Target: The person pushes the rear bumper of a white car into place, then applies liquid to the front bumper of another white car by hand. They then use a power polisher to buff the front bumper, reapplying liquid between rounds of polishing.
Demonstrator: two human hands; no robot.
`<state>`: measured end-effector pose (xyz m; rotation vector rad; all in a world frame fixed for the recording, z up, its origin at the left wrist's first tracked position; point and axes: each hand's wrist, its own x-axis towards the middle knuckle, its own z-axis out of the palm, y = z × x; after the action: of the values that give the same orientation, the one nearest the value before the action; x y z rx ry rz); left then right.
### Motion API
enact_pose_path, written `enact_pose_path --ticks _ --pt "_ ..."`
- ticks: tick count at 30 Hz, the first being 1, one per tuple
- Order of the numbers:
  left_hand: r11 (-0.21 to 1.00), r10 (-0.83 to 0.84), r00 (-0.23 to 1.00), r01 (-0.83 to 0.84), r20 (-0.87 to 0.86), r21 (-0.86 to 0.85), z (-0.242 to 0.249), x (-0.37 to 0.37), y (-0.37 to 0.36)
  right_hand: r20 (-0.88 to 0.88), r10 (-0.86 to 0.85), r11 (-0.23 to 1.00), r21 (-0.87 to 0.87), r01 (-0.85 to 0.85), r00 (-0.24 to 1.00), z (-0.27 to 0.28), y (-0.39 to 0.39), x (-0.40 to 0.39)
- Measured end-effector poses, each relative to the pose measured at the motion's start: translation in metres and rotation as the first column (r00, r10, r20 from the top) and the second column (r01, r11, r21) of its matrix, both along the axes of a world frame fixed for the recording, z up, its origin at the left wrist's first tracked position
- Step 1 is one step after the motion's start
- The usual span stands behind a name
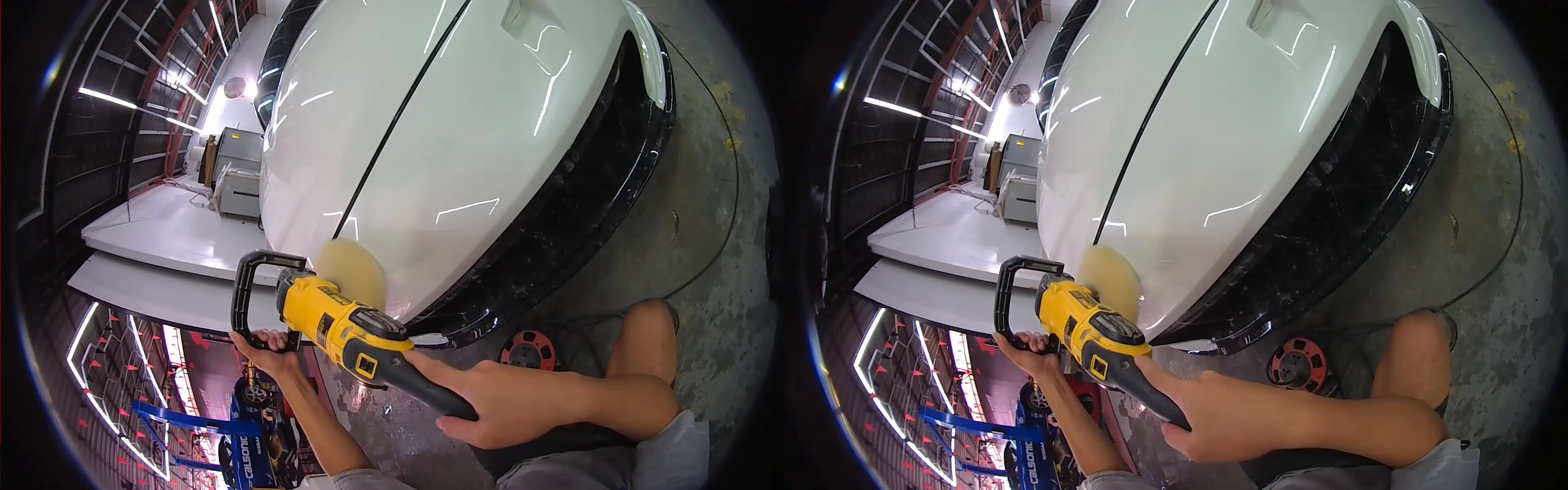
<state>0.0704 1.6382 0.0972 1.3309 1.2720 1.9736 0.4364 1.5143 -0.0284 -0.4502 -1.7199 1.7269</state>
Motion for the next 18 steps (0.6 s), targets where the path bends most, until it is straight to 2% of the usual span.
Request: enact_pose_path --ticks 6,7,9,12,14,16,17,18 --pt "0.995 -0.104 0.994 0.104 -0.023 0.004 0.009 0.062 0.012 -0.014 -0.116 0.993 0.007 0.116 0.993 0.015 -0.029 0.046" --pt "0.986 -0.166 0.986 0.167 -0.029 0.002 0.008 0.073 0.015 -0.013 -0.12 0.993 0.007 0.12 0.993 0.013 -0.034 0.05" --pt "0.96 -0.278 0.959 0.278 -0.044 -0.008 0.009 0.091 0.023 -0.194 -0.234 0.97 0.025 0.243 0.953 0.009 -0.045 0.058" --pt "0.955 -0.295 0.954 0.296 -0.057 0.014 0.009 0.118 0.025 -0.155 -0.324 0.94 0.061 0.336 0.933 0.011 -0.062 0.069" --pt "0.949 -0.316 0.948 0.316 -0.044 0.008 0.007 0.119 0.025 -0.144 -0.318 0.944 0.037 0.327 0.937 0.012 -0.07 0.07" --pt "0.941 -0.336 0.936 0.338 -0.109 -0.003 0.004 0.116 0.02 -0.141 -0.315 0.947 0.011 0.32 0.939 0.01 -0.07 0.068" --pt "0.966 -0.259 0.964 0.26 -0.061 0.01 0.003 0.111 0.019 -0.147 -0.285 0.957 0.01 0.29 0.947 0.006 -0.067 0.063" --pt "0.952 -0.305 0.951 0.306 -0.044 -0.003 0.003 0.094 0.018 -0.153 -0.256 0.965 0.009 0.26 0.954 0.001 -0.062 0.056"
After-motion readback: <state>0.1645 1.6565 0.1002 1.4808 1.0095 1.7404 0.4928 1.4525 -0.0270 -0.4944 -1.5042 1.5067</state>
